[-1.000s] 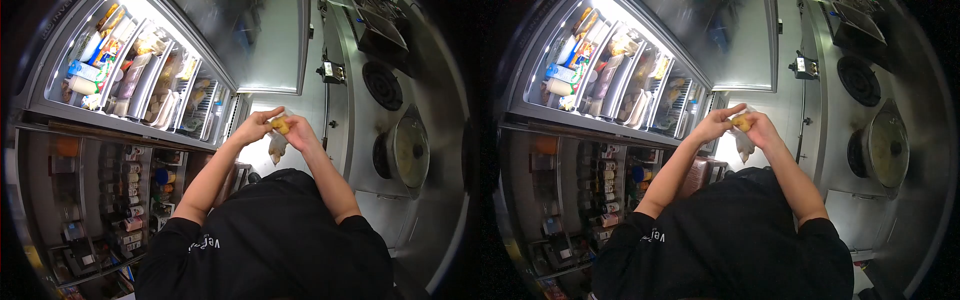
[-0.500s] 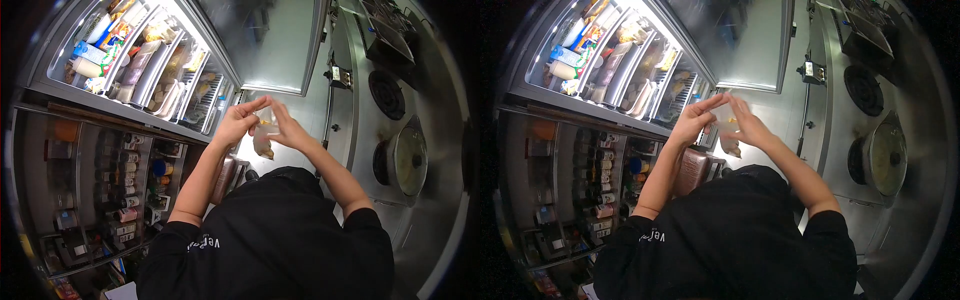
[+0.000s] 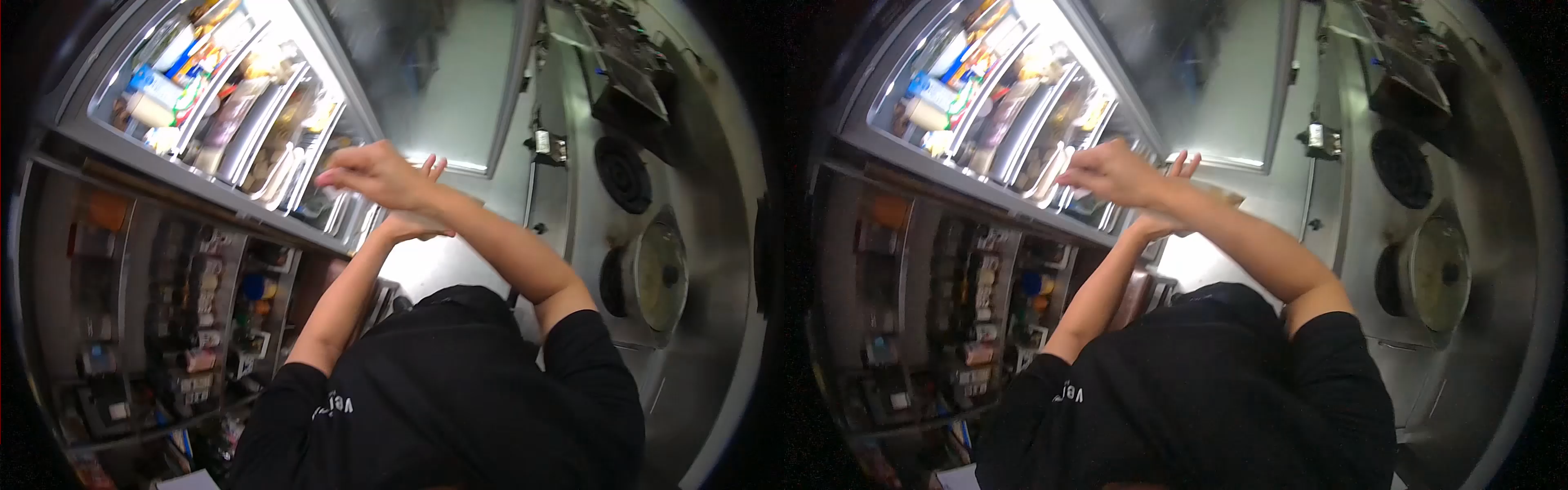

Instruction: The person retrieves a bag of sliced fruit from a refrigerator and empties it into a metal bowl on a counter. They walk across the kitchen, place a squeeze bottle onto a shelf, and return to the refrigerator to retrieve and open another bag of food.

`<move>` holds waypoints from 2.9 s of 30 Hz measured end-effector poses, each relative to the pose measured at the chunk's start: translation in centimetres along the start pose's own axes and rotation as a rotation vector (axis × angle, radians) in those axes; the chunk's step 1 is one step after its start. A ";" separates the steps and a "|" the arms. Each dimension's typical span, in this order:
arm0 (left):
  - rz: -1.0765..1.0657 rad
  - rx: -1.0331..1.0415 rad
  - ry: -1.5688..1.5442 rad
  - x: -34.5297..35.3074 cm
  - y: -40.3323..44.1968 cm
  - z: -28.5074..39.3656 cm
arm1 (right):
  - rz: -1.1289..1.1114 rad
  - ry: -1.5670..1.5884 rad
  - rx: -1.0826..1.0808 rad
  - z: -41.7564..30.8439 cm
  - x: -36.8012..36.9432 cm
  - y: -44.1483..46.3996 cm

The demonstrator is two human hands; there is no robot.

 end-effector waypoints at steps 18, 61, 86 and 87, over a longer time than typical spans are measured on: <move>-0.114 -0.067 -1.215 4.5 3.8 2.8 | 0.763 -0.204 -0.044 3.0 -14.5 1.6; -0.245 -0.435 -0.726 4.0 6.1 4.0 | -0.258 1.025 0.372 24.8 -10.2 -19.6; 0.040 -0.352 -0.068 9.4 -1.9 -10.7 | -0.063 0.006 0.667 27.7 -3.9 -16.9; 0.054 -0.418 -0.071 9.7 -2.3 -11.7 | -0.047 0.025 0.687 29.6 -1.9 -17.0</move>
Point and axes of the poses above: each hand's wrist, its own y-axis towards the middle knuckle, its own x-axis out of the palm, z = x × y, the point moved 3 cm from there along y, towards the middle knuckle, and after that the axes turned 9 degrees about x, right-handed, at the moved point
